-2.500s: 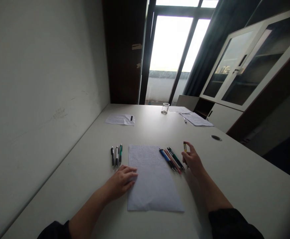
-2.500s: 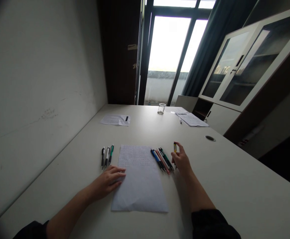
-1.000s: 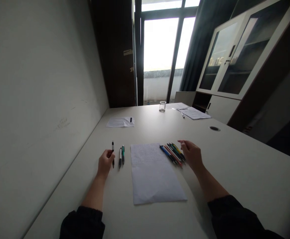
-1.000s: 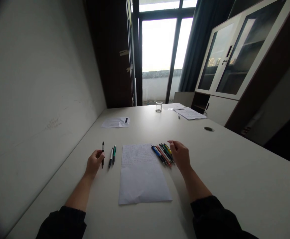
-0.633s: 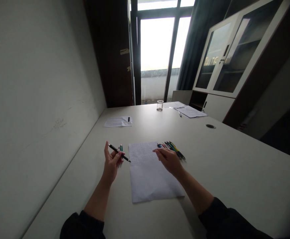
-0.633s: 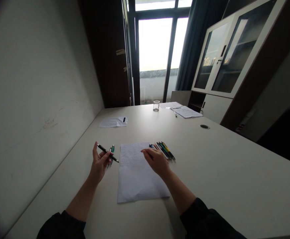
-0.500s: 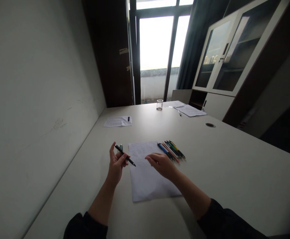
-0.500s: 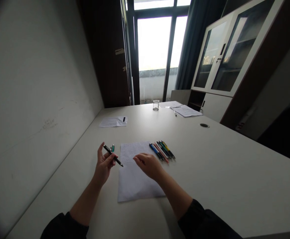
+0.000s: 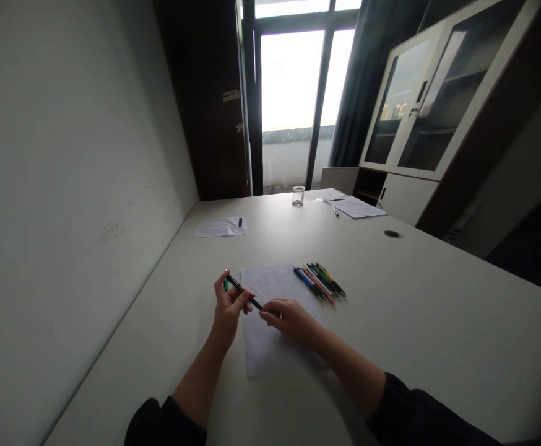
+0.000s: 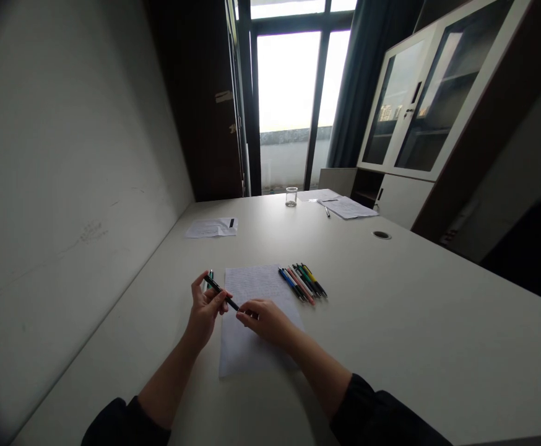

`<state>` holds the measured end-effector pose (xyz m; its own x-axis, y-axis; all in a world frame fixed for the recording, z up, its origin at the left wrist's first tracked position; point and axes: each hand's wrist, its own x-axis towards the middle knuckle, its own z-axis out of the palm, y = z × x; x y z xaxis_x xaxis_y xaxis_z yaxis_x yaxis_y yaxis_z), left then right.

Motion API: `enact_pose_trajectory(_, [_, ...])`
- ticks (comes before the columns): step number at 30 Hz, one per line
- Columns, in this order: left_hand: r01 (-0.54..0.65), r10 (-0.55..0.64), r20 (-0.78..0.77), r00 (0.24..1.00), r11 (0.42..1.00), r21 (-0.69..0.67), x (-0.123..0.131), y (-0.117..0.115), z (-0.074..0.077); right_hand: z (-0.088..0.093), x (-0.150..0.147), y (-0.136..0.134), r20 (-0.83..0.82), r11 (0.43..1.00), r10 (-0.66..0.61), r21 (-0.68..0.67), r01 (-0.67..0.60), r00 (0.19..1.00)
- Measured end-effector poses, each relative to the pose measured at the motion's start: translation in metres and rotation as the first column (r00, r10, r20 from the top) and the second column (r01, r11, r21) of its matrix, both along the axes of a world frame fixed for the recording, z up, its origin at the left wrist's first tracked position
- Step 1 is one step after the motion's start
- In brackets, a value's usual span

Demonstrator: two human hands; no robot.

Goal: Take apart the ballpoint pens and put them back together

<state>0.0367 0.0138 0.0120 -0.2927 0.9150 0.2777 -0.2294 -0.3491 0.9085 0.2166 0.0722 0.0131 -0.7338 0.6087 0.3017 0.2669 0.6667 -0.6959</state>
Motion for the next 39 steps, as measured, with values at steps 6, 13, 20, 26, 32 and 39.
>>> enact_pose_trajectory(6, [-0.035, 0.035, -0.022, 0.999, 0.999, 0.012, -0.002, 0.003, -0.006, -0.004, 0.001, 0.006, 0.0, 1.0, -0.002, 0.005, 0.002, 1.0])
enact_pose_trajectory(13, [-0.117, 0.114, -0.112, 0.987, 0.993, -0.022, -0.016, 0.006, -0.012, -0.007, 0.006, 0.013, -0.007, 0.997, -0.066, -0.038, 0.066, 0.998])
enact_pose_trajectory(20, [-0.125, 0.091, -0.322, 0.942, 0.988, -0.087, -0.027, 0.007, -0.014, -0.004, 0.011, 0.014, 0.006, 0.992, -0.074, -0.104, 0.074, 0.997])
enact_pose_trajectory(26, [-0.066, 0.061, -0.619, 0.783, 0.998, 0.014, -0.036, 0.005, -0.015, -0.001, 0.014, 0.016, 0.011, 0.992, -0.084, -0.093, 0.084, 0.996])
enact_pose_trajectory(32, [0.02, 0.039, -0.815, 0.578, 0.998, 0.061, -0.037, 0.001, -0.016, -0.004, 0.014, 0.019, 0.021, 0.994, -0.095, -0.059, 0.096, 0.995])
enact_pose_trajectory(39, [0.036, 0.071, -0.93, 0.36, 0.995, 0.09, -0.029, -0.003, -0.015, -0.011, 0.012, 0.019, 0.055, 0.998, -0.064, 0.019, 0.063, 0.996])
